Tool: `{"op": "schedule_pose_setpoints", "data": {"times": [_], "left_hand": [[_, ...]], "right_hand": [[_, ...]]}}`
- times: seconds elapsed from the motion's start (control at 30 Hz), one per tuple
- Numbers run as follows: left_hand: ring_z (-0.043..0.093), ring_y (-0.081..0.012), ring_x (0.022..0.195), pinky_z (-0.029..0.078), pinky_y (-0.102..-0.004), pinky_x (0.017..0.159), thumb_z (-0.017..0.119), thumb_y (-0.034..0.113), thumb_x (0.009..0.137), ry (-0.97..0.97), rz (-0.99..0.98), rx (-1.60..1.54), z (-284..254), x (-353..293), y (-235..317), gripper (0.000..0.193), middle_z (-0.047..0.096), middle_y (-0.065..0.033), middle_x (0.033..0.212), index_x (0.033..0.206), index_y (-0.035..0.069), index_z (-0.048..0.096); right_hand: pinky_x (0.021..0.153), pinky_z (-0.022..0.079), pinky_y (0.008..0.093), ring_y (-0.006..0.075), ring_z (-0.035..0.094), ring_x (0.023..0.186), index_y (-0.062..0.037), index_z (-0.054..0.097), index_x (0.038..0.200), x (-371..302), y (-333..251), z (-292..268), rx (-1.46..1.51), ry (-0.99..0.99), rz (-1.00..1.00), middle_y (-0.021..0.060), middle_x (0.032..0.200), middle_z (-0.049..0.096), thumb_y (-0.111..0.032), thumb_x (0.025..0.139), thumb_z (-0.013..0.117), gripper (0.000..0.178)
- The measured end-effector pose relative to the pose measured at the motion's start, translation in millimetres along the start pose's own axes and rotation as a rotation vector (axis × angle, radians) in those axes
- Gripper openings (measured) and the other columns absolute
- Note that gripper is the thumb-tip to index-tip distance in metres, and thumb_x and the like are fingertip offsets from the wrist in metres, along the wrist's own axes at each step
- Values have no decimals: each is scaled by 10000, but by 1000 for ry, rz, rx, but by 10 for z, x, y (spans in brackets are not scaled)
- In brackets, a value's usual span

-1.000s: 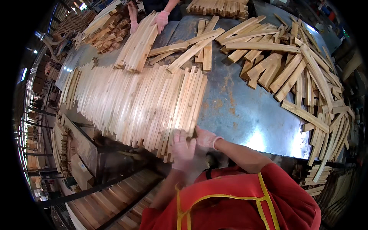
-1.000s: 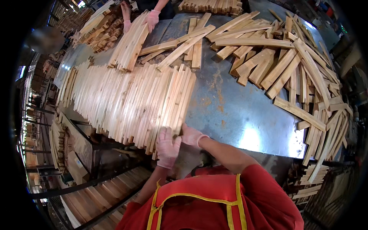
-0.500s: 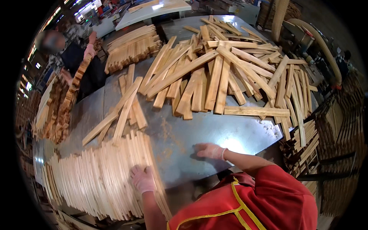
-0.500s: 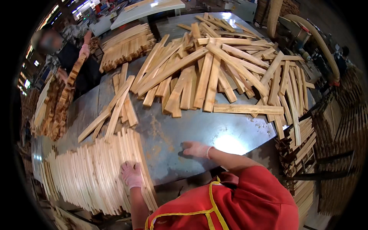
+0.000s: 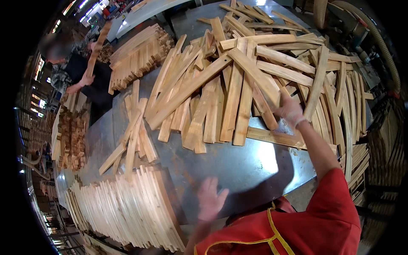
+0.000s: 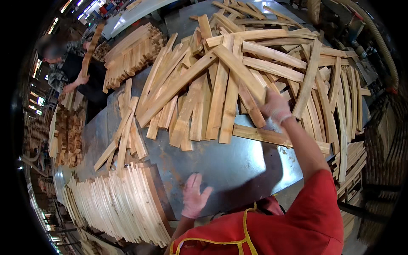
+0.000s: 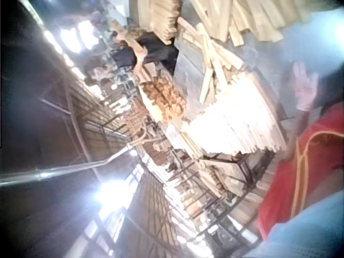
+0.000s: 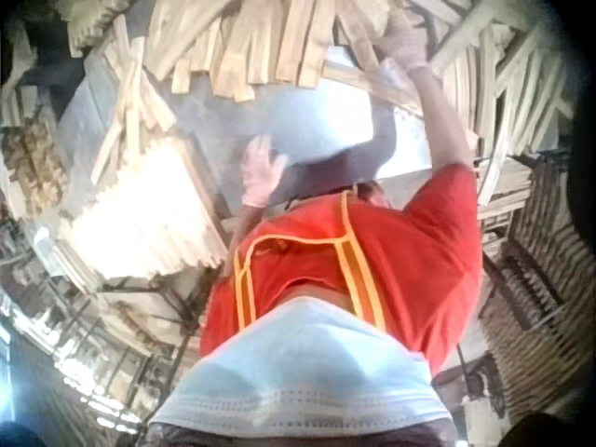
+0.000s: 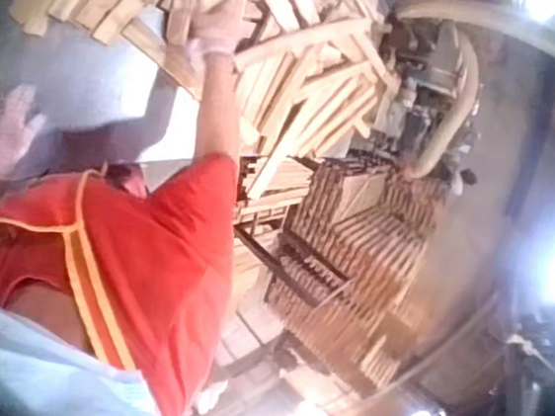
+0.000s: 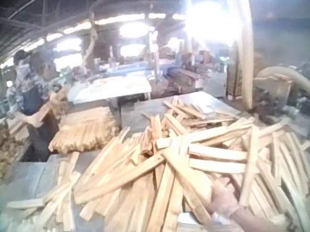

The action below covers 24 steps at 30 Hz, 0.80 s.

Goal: The person picks up wooden planks from a large pile on a metal table and arranges them into neat stacks. They handle the planks by hand, aligning them and placing them in organized piles. The person occasionally lifts a stack of planks and moves it to a different location on the table.

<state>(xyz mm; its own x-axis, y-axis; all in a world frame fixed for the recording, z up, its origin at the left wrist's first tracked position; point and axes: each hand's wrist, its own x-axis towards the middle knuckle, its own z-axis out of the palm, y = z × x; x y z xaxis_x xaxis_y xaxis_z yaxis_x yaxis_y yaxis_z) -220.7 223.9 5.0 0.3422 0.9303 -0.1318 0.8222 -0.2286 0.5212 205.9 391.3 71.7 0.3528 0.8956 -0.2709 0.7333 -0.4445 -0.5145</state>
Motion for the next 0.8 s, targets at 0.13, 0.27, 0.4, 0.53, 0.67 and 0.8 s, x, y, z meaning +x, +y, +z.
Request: {"op": "schedule_pose_setpoints", "data": {"times": [0.13,0.27,0.4,0.53,0.67,0.8], "left_hand": [[661,-267,1153,544,-364,959,769,200,958,-118,-138,-685,508,481,85,574,650,-152,1282,1451,16,540],[706,-194,933,569,-316,808,755,142,971,-338,-556,-1098,544,730,21,460,691,-65,1013,1370,15,565],[725,-264,903,585,-382,815,799,201,913,-181,-547,-701,188,264,-86,460,723,-113,1031,1310,42,629],[656,-344,1188,534,-472,1003,824,307,858,254,-552,-104,268,-846,-781,530,650,-162,1336,1312,78,675],[446,-394,1435,369,-539,1182,806,355,850,369,-616,527,-111,-1591,-1134,717,492,-157,1543,1484,120,568],[393,-418,1471,299,-567,1227,792,360,850,351,-718,597,-198,-1904,-1464,837,463,-163,1571,1585,149,452]], "right_hand": [[1162,451,410,362,603,1342,-23,304,1638,-852,-189,491,245,-594,-350,276,1477,587,-538,874,778,1036],[1171,435,444,401,570,1319,-53,481,1525,-762,553,723,-302,42,-366,212,1394,612,-388,769,841,901],[1096,484,449,370,613,1222,-91,511,1518,-837,1236,739,-511,-105,-82,182,1284,650,-362,748,856,886],[1071,510,453,379,638,1191,-106,525,1516,-1444,847,839,-476,-327,-238,193,1278,658,-383,733,863,897],[1057,523,450,407,657,1193,-107,512,1542,-1979,115,1037,-300,-493,-317,217,1247,691,-434,764,824,900],[1000,536,426,391,694,1140,-63,445,1575,-1931,-458,1786,74,-514,-386,260,1247,707,-422,824,790,901]]}}
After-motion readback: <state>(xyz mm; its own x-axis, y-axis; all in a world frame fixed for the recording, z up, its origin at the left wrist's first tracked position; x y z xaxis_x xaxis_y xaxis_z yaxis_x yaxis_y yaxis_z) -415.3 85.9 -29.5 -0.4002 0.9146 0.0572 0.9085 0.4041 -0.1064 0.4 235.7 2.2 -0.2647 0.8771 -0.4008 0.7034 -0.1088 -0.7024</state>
